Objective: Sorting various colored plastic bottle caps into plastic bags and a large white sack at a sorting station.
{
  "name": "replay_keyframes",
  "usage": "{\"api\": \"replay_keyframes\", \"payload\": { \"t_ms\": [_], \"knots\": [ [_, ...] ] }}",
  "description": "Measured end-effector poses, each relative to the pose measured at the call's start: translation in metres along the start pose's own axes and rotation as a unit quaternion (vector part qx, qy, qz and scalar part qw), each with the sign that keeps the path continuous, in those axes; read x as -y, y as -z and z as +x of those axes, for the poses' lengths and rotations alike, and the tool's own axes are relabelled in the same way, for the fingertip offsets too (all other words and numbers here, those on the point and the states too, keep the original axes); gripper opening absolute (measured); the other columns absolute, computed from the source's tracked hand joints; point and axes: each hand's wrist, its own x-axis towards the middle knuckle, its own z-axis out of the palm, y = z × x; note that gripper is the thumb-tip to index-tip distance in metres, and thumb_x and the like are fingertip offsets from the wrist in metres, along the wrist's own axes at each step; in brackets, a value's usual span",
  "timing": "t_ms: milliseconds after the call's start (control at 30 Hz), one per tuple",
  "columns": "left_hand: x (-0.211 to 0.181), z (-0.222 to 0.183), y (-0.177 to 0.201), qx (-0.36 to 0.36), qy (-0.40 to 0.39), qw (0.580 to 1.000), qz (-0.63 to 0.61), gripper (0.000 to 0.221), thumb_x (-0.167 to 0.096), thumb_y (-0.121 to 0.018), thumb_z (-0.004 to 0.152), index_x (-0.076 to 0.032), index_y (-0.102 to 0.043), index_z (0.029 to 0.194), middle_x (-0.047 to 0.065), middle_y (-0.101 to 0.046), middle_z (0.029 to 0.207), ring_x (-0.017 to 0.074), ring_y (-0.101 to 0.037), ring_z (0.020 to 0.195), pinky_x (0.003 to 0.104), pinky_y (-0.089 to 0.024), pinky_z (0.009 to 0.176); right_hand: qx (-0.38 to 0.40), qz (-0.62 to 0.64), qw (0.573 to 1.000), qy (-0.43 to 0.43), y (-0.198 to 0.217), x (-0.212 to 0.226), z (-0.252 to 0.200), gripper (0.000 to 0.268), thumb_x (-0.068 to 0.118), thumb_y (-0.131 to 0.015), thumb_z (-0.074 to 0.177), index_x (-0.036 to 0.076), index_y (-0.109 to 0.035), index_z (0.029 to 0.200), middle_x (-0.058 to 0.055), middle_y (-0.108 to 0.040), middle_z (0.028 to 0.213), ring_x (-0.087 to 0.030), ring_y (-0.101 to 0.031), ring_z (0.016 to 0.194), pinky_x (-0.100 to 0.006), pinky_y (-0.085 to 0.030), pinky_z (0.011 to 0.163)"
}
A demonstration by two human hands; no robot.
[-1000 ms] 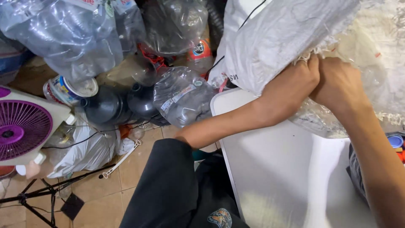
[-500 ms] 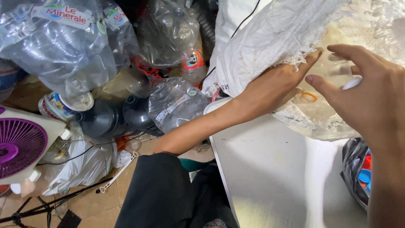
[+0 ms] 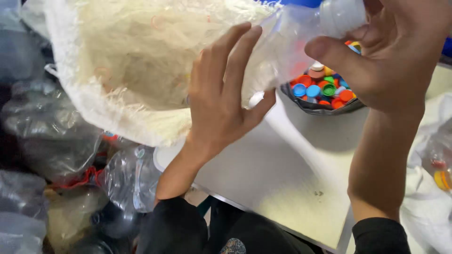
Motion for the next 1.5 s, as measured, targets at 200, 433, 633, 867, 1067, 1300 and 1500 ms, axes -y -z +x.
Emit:
{"api": "replay_keyframes", "payload": {
  "t_ms": [200, 433, 633, 867, 1067, 1300, 1500],
  "knots": [
    [-0.054, -0.002, -0.058, 0.086, 0.007, 0.971, -0.224, 0.080, -0.027, -0.087, 0.089, -0.009, -0.039, 0.151, 0.011, -0.058, 0.141, 0.0295, -0.064, 0.123, 0.037, -0.055, 0.104, -0.176, -0.038, 0.979, -0.096, 0.031, 0.001, -0.076, 0.043, 0.015, -0.087, 0.090, -0.003, -0.066, 0.122, -0.006, -0.067, 0.108, -0.006, -0.063, 0.087, -0.017, -0.050, 0.074],
    [-0.028, -0.003, -0.153, 0.212, 0.071, 0.848, -0.481, 0.072, -0.030, -0.088, 0.089, -0.009, -0.046, 0.144, 0.013, -0.072, 0.124, 0.0283, -0.076, 0.117, 0.036, -0.060, 0.101, -0.179, -0.026, 0.971, -0.159, 0.030, -0.053, -0.116, 0.039, 0.019, -0.091, 0.100, -0.006, -0.064, 0.114, -0.006, -0.068, 0.107, -0.007, -0.067, 0.099, -0.019, -0.058, 0.086],
    [0.009, 0.014, -0.168, 0.197, 0.027, 0.881, -0.428, 0.069, -0.031, -0.089, 0.088, -0.008, -0.051, 0.141, 0.014, -0.072, 0.125, 0.0259, -0.075, 0.117, 0.036, -0.059, 0.104, -0.155, -0.015, 0.977, -0.146, 0.036, -0.080, -0.116, 0.025, 0.010, -0.081, 0.106, -0.005, -0.068, 0.121, -0.005, -0.066, 0.107, -0.008, -0.064, 0.096, -0.020, -0.054, 0.084],
    [0.023, 0.008, -0.194, 0.107, 0.187, 0.934, -0.284, 0.069, -0.037, -0.087, 0.090, -0.008, -0.049, 0.139, 0.013, -0.074, 0.125, 0.0236, -0.077, 0.110, 0.035, -0.062, 0.093, -0.077, -0.294, 0.934, -0.189, 0.046, -0.066, -0.095, 0.028, 0.001, -0.081, 0.096, 0.001, -0.073, 0.122, -0.009, -0.072, 0.103, -0.015, -0.071, 0.090, -0.028, -0.056, 0.080],
    [0.035, -0.002, -0.219, 0.052, 0.199, 0.909, -0.361, 0.070, -0.031, -0.083, 0.096, -0.004, -0.043, 0.147, 0.019, -0.066, 0.134, 0.0244, -0.075, 0.111, 0.035, -0.061, 0.096, -0.065, -0.315, 0.919, -0.228, 0.050, -0.080, -0.093, 0.026, 0.002, -0.077, 0.097, 0.000, -0.072, 0.122, -0.010, -0.073, 0.102, -0.017, -0.073, 0.089, -0.029, -0.056, 0.077],
    [0.036, 0.005, -0.191, 0.062, 0.207, 0.921, -0.324, 0.063, -0.026, -0.086, 0.096, -0.002, -0.050, 0.142, 0.015, -0.072, 0.120, 0.0210, -0.076, 0.105, 0.035, -0.061, 0.097, 0.006, -0.324, 0.920, -0.219, 0.032, -0.108, -0.088, 0.027, 0.007, -0.073, 0.094, 0.000, -0.072, 0.121, -0.017, -0.073, 0.108, -0.032, -0.072, 0.094, -0.038, -0.056, 0.085],
    [0.039, 0.011, -0.190, 0.013, 0.200, 0.942, -0.270, 0.063, -0.028, -0.090, 0.094, 0.000, -0.051, 0.136, 0.013, -0.069, 0.119, 0.0225, -0.072, 0.106, 0.034, -0.060, 0.095, 0.082, -0.331, 0.918, -0.205, 0.018, -0.115, -0.083, 0.035, 0.004, -0.070, 0.088, 0.001, -0.072, 0.123, -0.019, -0.074, 0.110, -0.037, -0.070, 0.100, -0.042, -0.054, 0.089]
  ]
}}
